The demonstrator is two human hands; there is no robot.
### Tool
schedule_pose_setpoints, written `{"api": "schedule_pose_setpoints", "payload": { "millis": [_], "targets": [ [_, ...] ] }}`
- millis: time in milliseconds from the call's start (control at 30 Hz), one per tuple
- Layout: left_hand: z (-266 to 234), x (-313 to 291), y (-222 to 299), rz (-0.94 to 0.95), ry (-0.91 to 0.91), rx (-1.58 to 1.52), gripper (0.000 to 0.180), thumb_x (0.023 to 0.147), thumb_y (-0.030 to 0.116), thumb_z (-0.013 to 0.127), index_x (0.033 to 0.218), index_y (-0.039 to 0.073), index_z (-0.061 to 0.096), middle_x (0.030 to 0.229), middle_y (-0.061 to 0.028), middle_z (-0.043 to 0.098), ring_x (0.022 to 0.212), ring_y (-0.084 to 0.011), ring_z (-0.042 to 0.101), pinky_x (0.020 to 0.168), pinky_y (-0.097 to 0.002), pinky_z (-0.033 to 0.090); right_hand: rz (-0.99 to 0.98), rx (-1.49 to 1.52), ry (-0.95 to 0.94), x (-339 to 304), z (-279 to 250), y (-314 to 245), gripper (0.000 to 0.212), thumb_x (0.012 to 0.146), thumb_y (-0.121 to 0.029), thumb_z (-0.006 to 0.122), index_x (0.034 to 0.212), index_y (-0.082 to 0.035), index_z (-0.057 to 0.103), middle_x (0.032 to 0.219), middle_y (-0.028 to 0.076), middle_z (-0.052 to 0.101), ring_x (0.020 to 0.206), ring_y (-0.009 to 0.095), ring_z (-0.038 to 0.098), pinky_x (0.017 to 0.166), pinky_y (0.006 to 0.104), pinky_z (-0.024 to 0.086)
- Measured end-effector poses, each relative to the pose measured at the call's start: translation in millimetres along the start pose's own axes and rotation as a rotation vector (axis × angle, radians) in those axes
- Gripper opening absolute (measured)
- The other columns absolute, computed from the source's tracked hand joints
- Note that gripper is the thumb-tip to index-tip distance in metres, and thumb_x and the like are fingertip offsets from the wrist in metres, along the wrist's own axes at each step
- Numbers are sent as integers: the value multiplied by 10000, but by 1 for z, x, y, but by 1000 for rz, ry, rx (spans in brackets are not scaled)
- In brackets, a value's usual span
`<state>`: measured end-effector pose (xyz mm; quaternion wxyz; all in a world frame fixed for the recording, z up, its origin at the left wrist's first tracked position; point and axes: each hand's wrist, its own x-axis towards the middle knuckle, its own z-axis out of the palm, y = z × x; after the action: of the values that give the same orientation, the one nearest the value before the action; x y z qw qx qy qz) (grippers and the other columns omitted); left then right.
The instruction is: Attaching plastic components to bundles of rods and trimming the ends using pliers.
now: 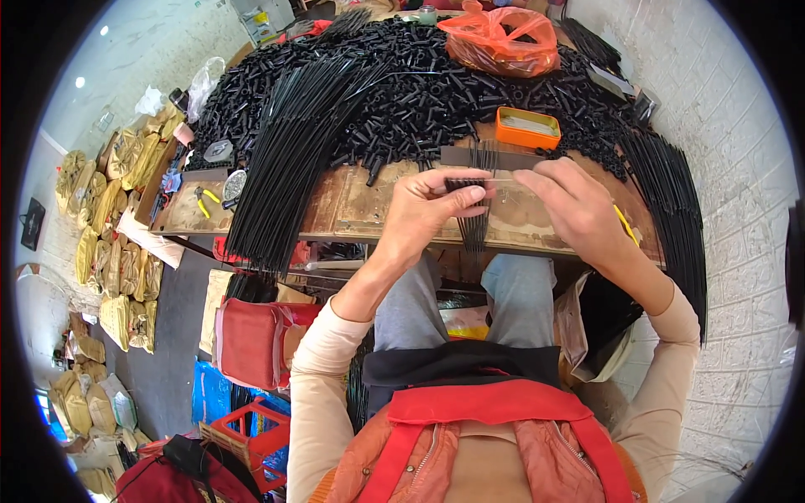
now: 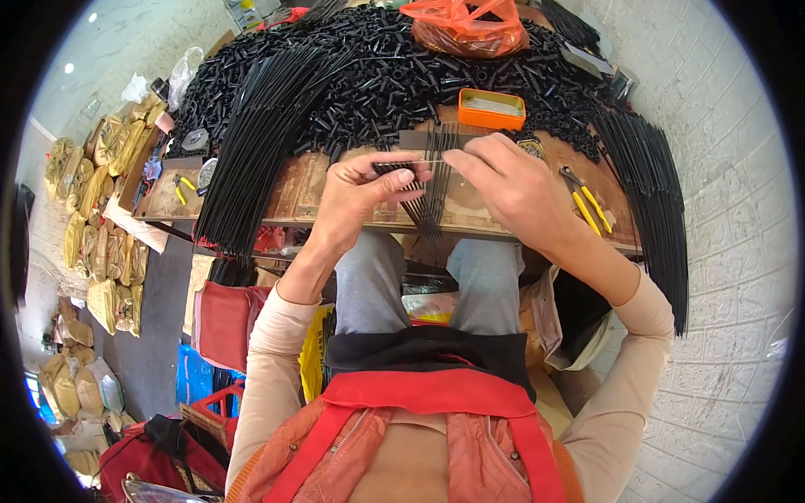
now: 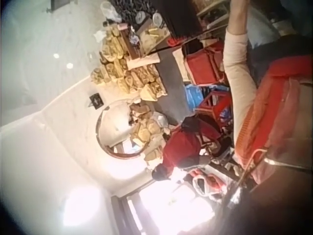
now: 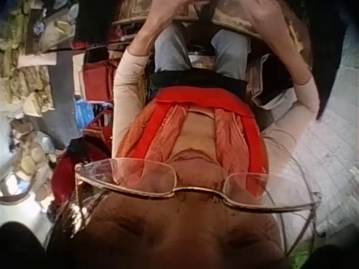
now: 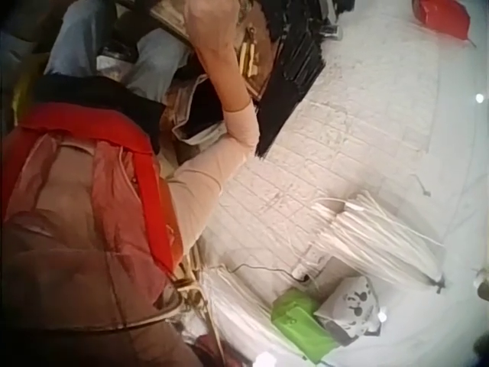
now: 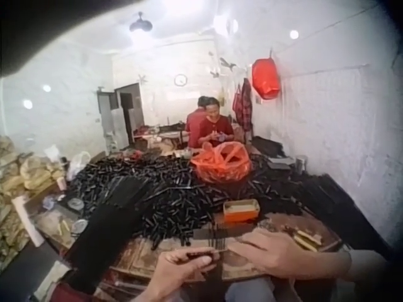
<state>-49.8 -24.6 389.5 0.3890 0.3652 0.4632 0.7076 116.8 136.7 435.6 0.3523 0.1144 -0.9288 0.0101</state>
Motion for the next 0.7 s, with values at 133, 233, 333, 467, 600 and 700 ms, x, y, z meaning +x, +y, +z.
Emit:
{"api": "schedule_pose_setpoints", "payload": {
  "millis": [133,233,333,467,600,700],
  "targets": [
    [-3,0,-1,-3,11,25,235,908,14,612,1137,-11,654,1037,-148,687,974,-212,672,870,-347,577,-11,111,-32,-1,9,4,389,708,55,613,1093,9,638,956,140,596,819,289,605,685,365,515],
    [0,2,-1,2,-17,17,234,908,12,610,1137,-14,653,1044,-150,685,984,-221,669,870,-354,577,-14,38,-22,-1,0,1,410,692,66,615,1098,14,638,970,144,599,823,290,606,686,363,516],
    [-1,3,-4,13,-10,4,238,908,8,609,1141,-19,649,1049,-156,683,994,-233,667,876,-362,575,-40,-33,-27,2,-1,2,423,695,76,618,1112,14,638,981,144,606,812,290,605,678,362,514],
    [-4,1,-4,16,8,-10,248,905,4,609,1149,-22,645,1054,-165,680,1002,-237,666,883,-367,572,-35,15,-27,1,10,3,472,683,74,618,1151,12,625,981,144,612,800,287,604,663,368,515],
    [2,1,1,-13,-13,35,251,901,-2,612,1149,-27,645,1052,-167,682,998,-229,668,884,-357,570,-13,32,-46,-6,9,4,514,689,61,619,1200,2,602,983,141,627,810,287,625,669,362,525],
    [3,-1,-1,-30,-27,76,255,898,-2,616,1150,-28,645,1050,-163,686,994,-221,669,889,-348,566,-49,19,-64,6,4,-4,507,706,46,639,1208,-5,600,1007,143,645,834,282,650,686,350,535]
  ]
}}
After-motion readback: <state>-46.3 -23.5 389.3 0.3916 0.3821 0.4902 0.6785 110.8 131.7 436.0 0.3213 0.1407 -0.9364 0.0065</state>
